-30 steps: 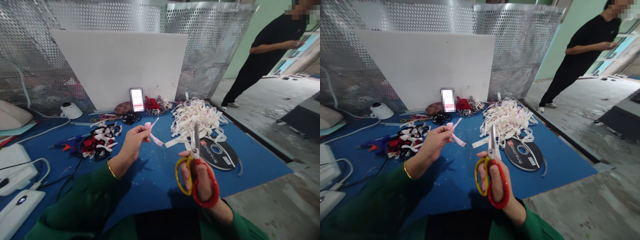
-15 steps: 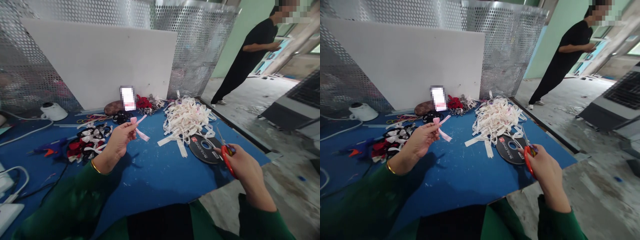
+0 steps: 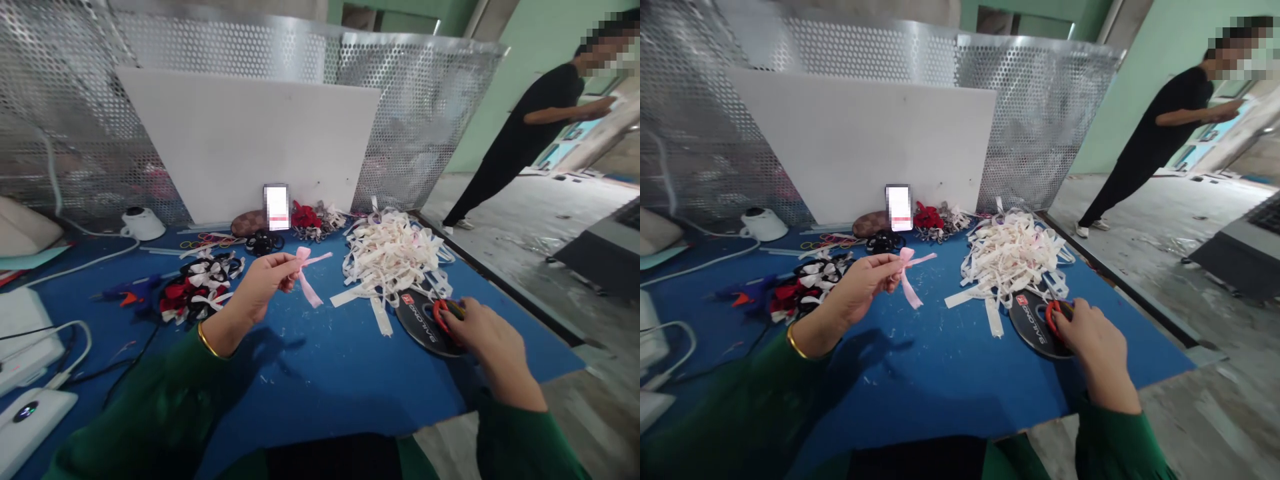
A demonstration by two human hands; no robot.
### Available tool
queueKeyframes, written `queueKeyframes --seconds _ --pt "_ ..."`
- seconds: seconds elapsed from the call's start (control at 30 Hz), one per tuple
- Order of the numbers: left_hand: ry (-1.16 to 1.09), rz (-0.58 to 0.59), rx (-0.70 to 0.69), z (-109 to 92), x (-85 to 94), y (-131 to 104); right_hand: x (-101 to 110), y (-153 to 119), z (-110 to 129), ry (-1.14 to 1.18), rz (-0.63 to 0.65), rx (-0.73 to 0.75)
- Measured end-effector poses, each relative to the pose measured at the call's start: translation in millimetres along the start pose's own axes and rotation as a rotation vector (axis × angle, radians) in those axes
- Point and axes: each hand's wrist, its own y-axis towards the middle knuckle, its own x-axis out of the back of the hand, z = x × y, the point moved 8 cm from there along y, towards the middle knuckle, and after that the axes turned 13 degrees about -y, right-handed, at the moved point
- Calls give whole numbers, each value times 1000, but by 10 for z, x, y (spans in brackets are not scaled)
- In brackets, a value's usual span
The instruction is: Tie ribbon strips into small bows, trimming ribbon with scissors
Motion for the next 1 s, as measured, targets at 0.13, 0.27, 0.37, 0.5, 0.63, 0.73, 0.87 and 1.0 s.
queueKeyframes --seconds 0.13,0.27,0.37,0.5,0.63,0.73,0.87,1.0 --pt "87 27 -86 -157 -19 -34 256 -39 111 -122 -100 67" --pt "152 48 -123 -261 -53 -95 1152 -489 864 313 -638 432" --pt "193 68 -158 -315 -66 -136 1553 -866 1644 574 -718 812" --pt "216 65 -194 -330 -42 -128 1632 -1069 2300 580 -689 988" --pt "230 59 -159 -235 -27 -69 1467 -1028 2368 652 -670 954" --pt "259 66 -116 -124 -31 -26 1316 -983 2357 742 -585 962" --pt "242 1 -122 -30 16 16 1235 -1058 2408 794 -545 1033" --pt "234 -22 -114 56 3 34 1254 -1218 2451 844 -550 1160"
